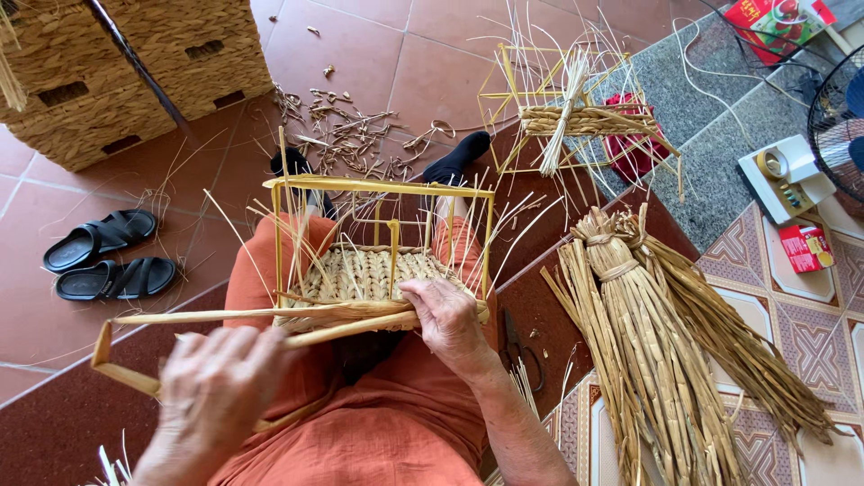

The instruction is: The person sits on the floor weaving a basket from palm/reed strips on a bamboo frame resting on their lap. They weave strips around the frame, pull long strips tight, and occasionally use scissors to trim ends while building up the woven base and sides.

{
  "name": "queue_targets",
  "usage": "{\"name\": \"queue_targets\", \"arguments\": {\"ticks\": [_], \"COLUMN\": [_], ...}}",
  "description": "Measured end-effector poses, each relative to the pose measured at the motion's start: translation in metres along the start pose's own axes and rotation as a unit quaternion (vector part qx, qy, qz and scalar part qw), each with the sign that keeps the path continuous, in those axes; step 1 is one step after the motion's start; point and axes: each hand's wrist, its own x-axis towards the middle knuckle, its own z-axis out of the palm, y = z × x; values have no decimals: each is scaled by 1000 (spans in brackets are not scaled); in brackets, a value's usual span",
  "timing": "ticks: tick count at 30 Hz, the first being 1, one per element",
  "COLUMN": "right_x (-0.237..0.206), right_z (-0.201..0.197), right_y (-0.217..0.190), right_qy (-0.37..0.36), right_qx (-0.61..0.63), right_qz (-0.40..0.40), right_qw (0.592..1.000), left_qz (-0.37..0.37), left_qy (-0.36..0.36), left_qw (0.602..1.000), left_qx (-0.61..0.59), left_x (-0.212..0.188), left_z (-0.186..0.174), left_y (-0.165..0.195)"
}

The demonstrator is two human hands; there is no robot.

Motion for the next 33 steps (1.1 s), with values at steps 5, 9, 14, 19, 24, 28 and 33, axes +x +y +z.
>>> {"name": "queue_targets", "arguments": {"ticks": [5,9,14,19,24,28,33], "right_x": [-2,-5,-5,-6,-2,0,2], "right_z": [-7,2,4,10,30,32,28], "right_y": [-1,1,0,0,6,7,9], "right_qy": [-54,-60,-13,36,4,-52,-93], "right_qx": [8,1,10,-5,-98,-131,-96], "right_qz": [-36,53,54,19,28,29,67], "right_qw": [998,997,998,999,995,990,989], "left_qz": [-114,9,175,72,-2,-112,-115], "left_qy": [66,269,157,79,-72,-145,-89], "left_qw": [986,955,942,924,923,789,865], "left_qx": [106,126,-241,-368,-379,-586,-481], "left_x": [18,30,56,91,125,140,130], "left_z": [-32,-17,31,78,96,89,82], "left_y": [-14,10,40,44,38,36,38]}}
